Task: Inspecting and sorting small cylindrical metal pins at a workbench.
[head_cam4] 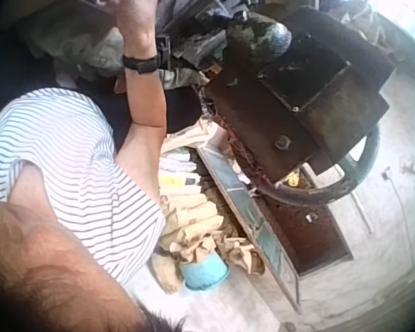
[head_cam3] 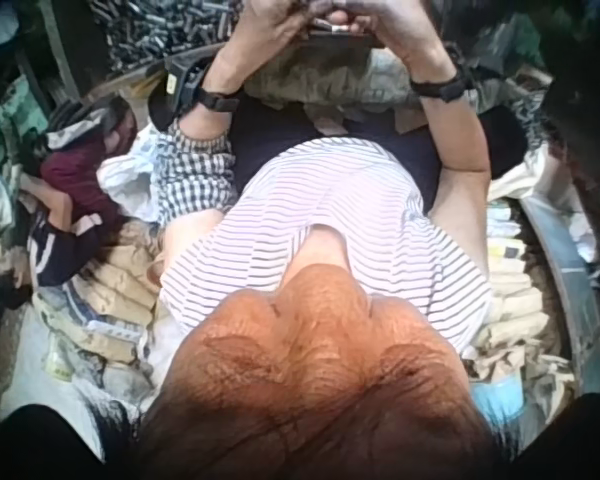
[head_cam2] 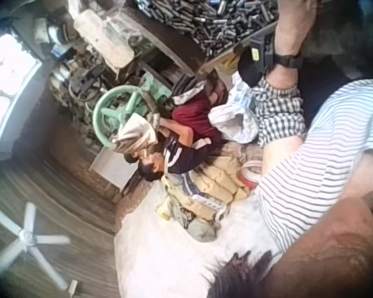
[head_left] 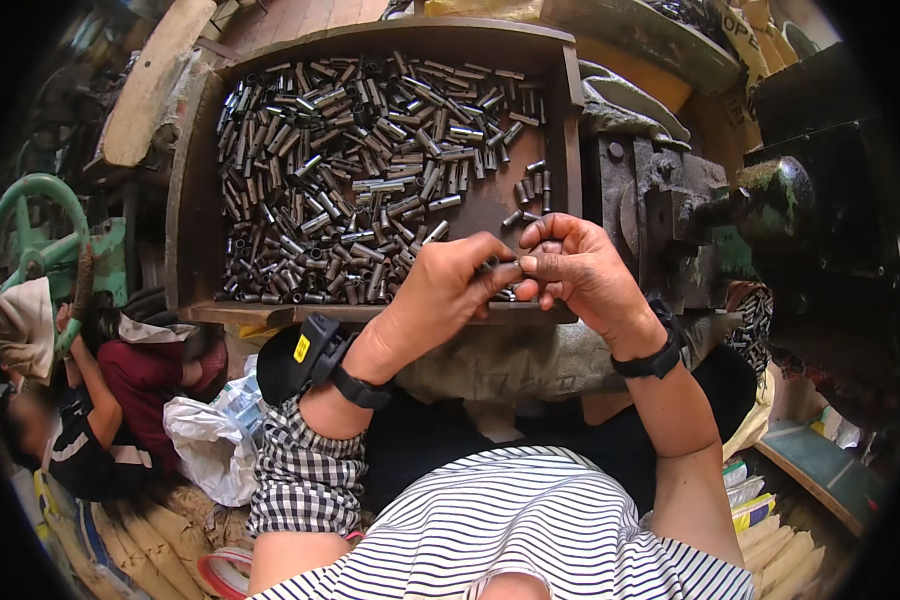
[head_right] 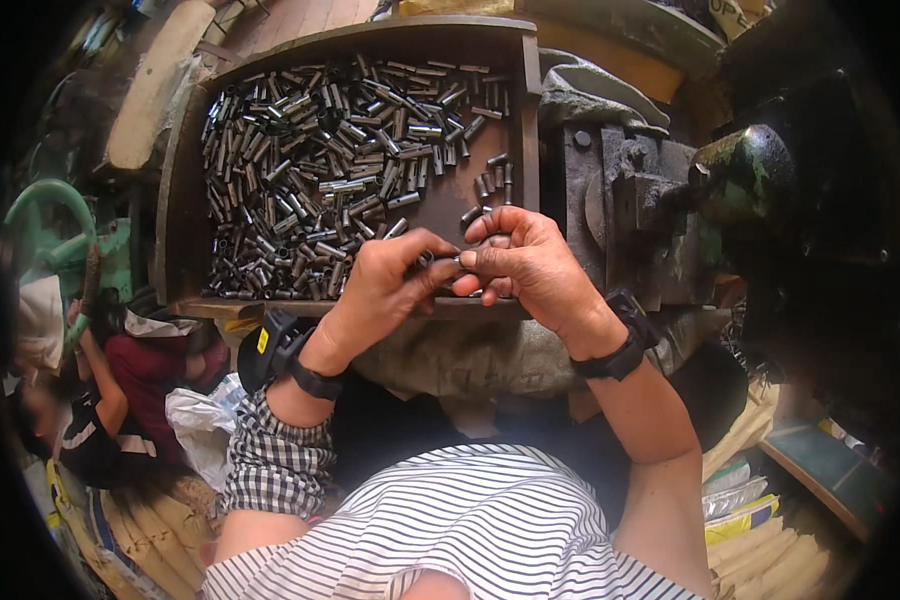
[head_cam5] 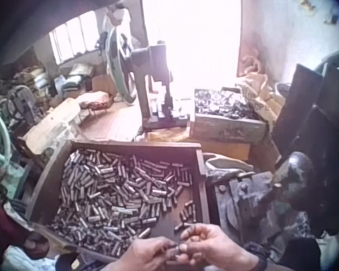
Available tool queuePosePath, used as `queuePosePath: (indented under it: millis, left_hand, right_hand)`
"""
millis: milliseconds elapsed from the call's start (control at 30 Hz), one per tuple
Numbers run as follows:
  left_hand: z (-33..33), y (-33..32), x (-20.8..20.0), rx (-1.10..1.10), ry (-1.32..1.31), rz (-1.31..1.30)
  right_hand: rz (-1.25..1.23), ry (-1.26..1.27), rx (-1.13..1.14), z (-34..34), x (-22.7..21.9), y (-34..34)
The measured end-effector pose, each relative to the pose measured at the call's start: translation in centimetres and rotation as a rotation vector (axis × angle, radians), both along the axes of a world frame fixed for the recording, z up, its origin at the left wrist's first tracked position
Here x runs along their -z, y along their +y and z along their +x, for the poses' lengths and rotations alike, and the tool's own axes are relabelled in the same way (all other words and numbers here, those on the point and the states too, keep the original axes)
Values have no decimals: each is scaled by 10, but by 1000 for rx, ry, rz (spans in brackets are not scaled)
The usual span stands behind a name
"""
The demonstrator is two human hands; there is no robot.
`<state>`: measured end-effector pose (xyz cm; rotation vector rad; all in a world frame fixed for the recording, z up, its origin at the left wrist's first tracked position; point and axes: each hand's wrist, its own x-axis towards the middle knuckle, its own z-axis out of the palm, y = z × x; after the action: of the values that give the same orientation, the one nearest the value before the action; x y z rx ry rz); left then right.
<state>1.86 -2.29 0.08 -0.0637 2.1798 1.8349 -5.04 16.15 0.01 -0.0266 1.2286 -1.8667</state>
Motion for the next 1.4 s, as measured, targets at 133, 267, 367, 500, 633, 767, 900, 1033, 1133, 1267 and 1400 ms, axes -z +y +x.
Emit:
queuePosePath:
  millis: [133, 267, 367, 500, 633, 767, 900, 1033, 1133, 1267, 1400]
  left_hand:
    - [2, -1, 8, 28, 734, -525]
    - [2, -12, 12, 151, 680, -711]
    - [3, -24, 6, -271, -46, 224]
    - [-2, -44, 11, -444, -162, 796]
    - [0, -44, 6, -575, -120, 704]
    - [2, -39, 1, -439, -14, 253]
    - [4, -33, 12, -242, 280, -319]
    - [3, -30, 8, -157, 414, -743]
    - [2, -24, 9, -89, 384, -768]
    - [0, -23, 9, 151, 420, -854]
    - [-3, -24, 11, 226, 361, -939]
  right_hand:
    - [102, 150, -16, -1, -1, -11]
    - [134, 214, -144, -13, 0, -21]
    - [323, 771, 81, -41, 4, -38]
    - [977, 1860, -89, -85, 22, -65]
    - [1067, 1833, -195, -89, 27, -84]
    - [1059, 1896, -42, -82, 19, -86]
    - [935, 2021, -54, -89, 27, -98]
    - [1079, 1987, -259, -91, 17, -105]
    - [1204, 1924, -386, -96, 14, -106]
    - [917, 1766, -119, -86, -2, -81]
    - [539, 1512, -87, -50, -13, -41]
